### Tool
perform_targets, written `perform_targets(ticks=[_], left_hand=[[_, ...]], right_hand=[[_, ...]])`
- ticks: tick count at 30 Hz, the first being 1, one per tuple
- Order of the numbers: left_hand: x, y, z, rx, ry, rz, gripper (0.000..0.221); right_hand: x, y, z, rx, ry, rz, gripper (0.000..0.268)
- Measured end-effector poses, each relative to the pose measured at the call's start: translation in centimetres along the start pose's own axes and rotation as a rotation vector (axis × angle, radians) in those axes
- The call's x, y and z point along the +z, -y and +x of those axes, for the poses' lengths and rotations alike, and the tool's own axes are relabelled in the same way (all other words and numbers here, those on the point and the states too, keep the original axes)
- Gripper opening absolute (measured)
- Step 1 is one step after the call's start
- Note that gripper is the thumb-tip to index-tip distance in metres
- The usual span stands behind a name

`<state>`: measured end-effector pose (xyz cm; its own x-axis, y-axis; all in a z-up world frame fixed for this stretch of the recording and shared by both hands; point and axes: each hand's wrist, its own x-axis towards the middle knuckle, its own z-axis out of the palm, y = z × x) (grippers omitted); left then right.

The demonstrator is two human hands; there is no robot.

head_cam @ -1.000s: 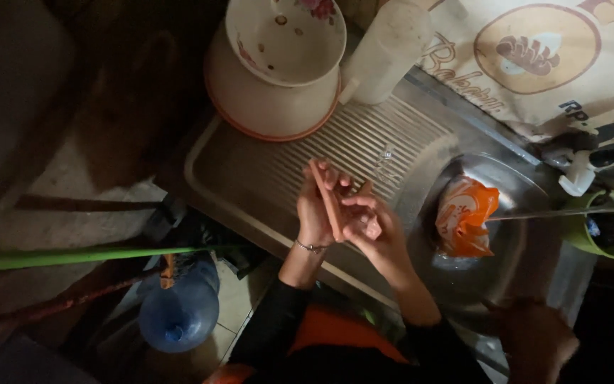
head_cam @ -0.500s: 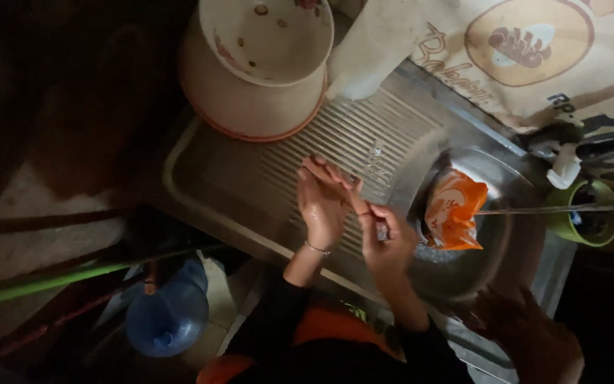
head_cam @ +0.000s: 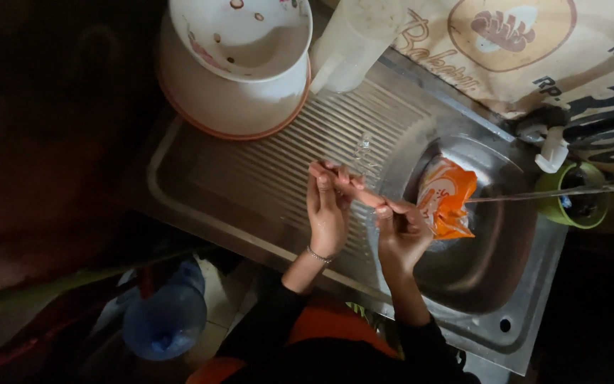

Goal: Washing sausages in a sink and peeling off their individual plastic casings.

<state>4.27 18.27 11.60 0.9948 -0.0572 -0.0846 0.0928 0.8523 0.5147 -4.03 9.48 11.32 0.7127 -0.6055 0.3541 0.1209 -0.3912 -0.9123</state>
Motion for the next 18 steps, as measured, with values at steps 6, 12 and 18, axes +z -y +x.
perform_targets(ticks=[6, 12, 18], left_hand=[[-0.9, -0.1, -0.4, -0.046, -0.021, -0.063, 0.029], [0.8, -1.3, -0.8, -0.145, -0.038, -0.094, 0.030], [0.9, -1.9, 0.4, -0.233, -0.137, -0.097, 0.037]], right_hand=[[0.5, 0.8, 0.6, -0.019, 0.003, 0.000, 0.010], [0.9, -2.9, -1.3, -0.166, 0.086, -0.251, 0.029], [1.9, -2.6, -3.4, -0.210, 0.243, -0.284, 0.031]])
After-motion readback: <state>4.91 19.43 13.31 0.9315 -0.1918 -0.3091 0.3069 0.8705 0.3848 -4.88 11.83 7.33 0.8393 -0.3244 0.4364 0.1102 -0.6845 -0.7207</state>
